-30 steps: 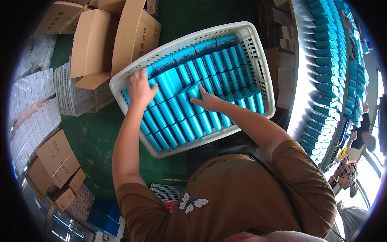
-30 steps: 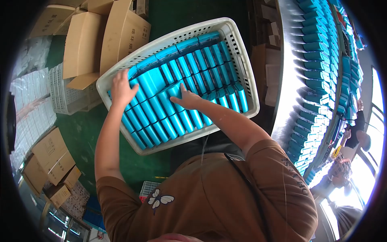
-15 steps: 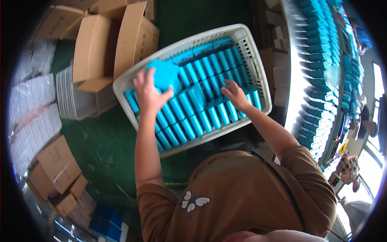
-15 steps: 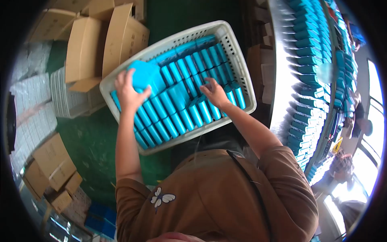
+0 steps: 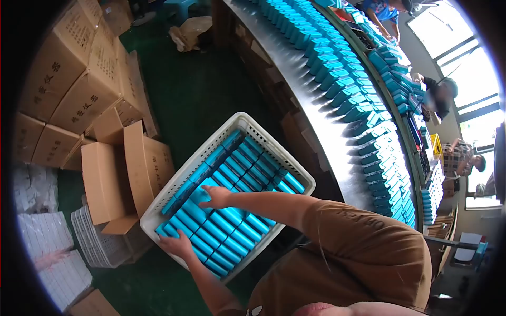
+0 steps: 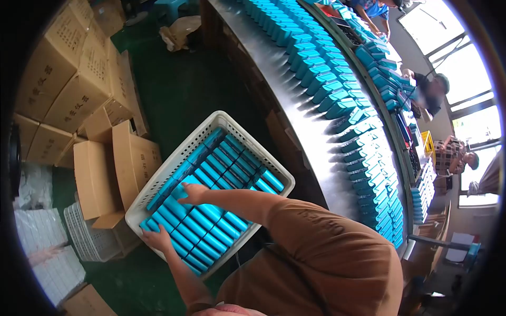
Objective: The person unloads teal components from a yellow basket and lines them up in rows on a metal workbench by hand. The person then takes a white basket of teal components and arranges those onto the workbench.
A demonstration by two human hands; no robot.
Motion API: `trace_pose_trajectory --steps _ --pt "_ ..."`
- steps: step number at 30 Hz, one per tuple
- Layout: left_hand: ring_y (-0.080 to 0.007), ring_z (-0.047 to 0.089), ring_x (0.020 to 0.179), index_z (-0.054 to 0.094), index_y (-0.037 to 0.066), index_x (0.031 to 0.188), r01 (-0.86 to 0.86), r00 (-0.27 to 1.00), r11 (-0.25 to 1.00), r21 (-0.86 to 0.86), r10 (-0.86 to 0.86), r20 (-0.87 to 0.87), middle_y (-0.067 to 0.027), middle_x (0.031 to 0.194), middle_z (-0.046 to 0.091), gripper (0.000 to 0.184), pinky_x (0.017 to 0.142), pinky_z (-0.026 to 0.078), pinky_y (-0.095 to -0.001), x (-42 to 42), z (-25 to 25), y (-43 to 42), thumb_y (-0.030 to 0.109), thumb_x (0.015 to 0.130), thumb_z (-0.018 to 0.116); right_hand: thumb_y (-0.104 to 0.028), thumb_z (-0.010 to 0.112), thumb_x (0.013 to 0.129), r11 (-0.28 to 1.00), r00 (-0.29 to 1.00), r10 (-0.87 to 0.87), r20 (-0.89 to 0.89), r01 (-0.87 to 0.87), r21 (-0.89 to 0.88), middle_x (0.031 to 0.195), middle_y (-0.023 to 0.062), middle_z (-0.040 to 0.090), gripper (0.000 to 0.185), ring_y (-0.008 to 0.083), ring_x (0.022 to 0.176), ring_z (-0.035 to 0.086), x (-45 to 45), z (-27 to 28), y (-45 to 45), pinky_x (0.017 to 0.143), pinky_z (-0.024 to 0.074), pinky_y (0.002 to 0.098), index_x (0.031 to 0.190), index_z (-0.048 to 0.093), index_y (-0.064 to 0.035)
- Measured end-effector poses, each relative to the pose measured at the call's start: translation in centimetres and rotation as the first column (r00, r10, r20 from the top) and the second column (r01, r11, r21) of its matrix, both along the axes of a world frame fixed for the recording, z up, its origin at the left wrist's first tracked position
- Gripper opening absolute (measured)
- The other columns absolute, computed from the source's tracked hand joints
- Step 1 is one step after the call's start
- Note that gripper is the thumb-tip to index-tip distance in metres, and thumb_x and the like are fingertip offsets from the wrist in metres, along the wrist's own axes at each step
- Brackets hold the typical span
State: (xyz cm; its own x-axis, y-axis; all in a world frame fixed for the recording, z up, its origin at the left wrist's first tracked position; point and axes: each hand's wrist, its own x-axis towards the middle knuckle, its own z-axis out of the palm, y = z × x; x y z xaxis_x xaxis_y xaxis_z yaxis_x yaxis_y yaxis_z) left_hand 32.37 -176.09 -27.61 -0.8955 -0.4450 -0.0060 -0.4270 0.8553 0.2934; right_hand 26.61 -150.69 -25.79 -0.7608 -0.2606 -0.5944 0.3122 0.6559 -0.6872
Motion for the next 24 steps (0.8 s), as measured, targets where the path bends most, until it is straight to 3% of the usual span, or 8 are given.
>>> trace_pose_trajectory --steps 4,7,9,11,13,15,18,24 --pt "-0.0446 0.051 0.116 0.041 -0.007 0.133 -0.184 0.966 0.979 -0.085 0.196 0.168 -0.0295 0.127 0.049 0.074 0.100 0.043 -0.0507 -0.1 -2.9 -1.0 0.028 0.076 0.073 -0.063 0.066 0.079 0.989 0.999 0.044 0.014 -0.046 0.144 0.128 0.0245 0.054 0.102 0.0348 0.117 0.056 -1.3 -0.2 -3.9 0.096 0.0490 0.0408 0.147 0.027 0.0012" --pt "-0.0449 0.051 0.114 0.044 -0.007 0.129 -0.131 0.954 0.986 -0.099 0.153 0.257 -0.0290 0.124 0.050 0.076 0.100 0.042 -0.0507 -1.5 -2.4 -1.6 0.034 0.074 0.075 -0.065 0.070 0.075 0.972 0.998 0.016 0.068 -0.032 0.233 0.131 0.0245 0.049 0.103 0.0331 0.118 0.055 -1.8 -0.4 -4.0 0.090 0.0521 0.0403 0.143 0.032 0.0023" --pt "-0.0451 0.052 0.112 0.047 -0.006 0.124 -0.100 0.966 0.993 -0.056 0.110 0.233 -0.0279 0.120 0.052 0.074 0.101 0.042 -0.0509 -1.8 -1.4 -1.0 0.035 0.071 0.079 -0.066 0.071 0.073 0.959 0.992 -0.007 0.128 -0.030 0.282 0.134 0.0244 0.046 0.103 0.0341 0.120 0.054 -2.0 -0.9 -3.7 0.092 0.0512 0.0408 0.141 0.035 0.0027" --pt "-0.0450 0.052 0.111 0.048 -0.006 0.123 -0.030 0.982 0.999 -0.022 0.034 0.184 -0.0273 0.117 0.052 0.075 0.100 0.042 -0.0506 -1.8 -2.4 -1.8 0.037 0.070 0.081 -0.070 0.075 0.064 0.944 0.999 -0.035 0.017 0.027 0.330 0.137 0.0284 0.043 0.108 0.0396 0.122 0.050 -1.7 -2.5 -3.9 0.101 0.0460 0.0441 0.135 0.041 0.0035" --pt "-0.0444 0.051 0.115 0.046 -0.005 0.124 0.084 0.994 0.957 0.278 -0.100 0.046 -0.0274 0.120 0.051 0.079 0.101 0.042 -0.0501 -1.9 -3.8 -2.7 0.038 0.069 0.082 -0.074 0.077 0.058 0.934 0.998 -0.065 0.010 0.057 0.353 0.142 0.0327 0.037 0.114 0.0425 0.126 0.047 -1.6 -2.8 -4.1 0.101 0.0450 0.0471 0.133 0.043 0.0044" --pt "-0.0427 0.051 0.119 0.041 -0.004 0.127 -0.054 0.981 0.965 0.258 0.003 0.195 -0.0276 0.126 0.051 0.087 0.101 0.043 -0.0497 -2.1 -3.1 -2.5 0.044 0.067 0.083 -0.074 0.078 0.054 0.930 0.996 -0.087 0.001 0.081 0.359 0.138 0.0278 0.044 0.117 0.0415 0.124 0.049 -1.6 -4.2 -4.1 0.102 0.0448 0.0459 0.133 0.043 0.0054" --pt "-0.0441 0.057 0.113 0.042 -0.001 0.120 -0.142 0.964 0.955 0.260 0.075 0.254 -0.0270 0.120 0.057 0.081 0.097 0.047 -0.0490 -3.0 -1.9 -1.9 0.042 0.063 0.082 -0.075 0.074 0.061 0.935 0.997 -0.048 0.061 0.023 0.353 0.124 0.0243 0.054 0.115 0.0321 0.112 0.060 -1.9 -2.1 -3.9 0.088 0.0538 0.0353 0.133 0.041 0.0074" --pt "-0.0411 0.058 0.112 0.052 -0.007 0.120 -0.154 0.938 0.929 0.335 0.031 0.346 -0.0258 0.121 0.059 0.078 0.097 0.046 -0.0472 -3.8 -2.7 -3.6 0.043 0.065 0.078 -0.068 0.079 0.060 0.932 0.995 -0.046 0.084 0.013 0.362 0.116 0.0208 0.059 0.112 0.0283 0.105 0.064 -2.0 -1.5 -5.4 0.083 0.0557 0.0327 0.132 0.039 0.0082"
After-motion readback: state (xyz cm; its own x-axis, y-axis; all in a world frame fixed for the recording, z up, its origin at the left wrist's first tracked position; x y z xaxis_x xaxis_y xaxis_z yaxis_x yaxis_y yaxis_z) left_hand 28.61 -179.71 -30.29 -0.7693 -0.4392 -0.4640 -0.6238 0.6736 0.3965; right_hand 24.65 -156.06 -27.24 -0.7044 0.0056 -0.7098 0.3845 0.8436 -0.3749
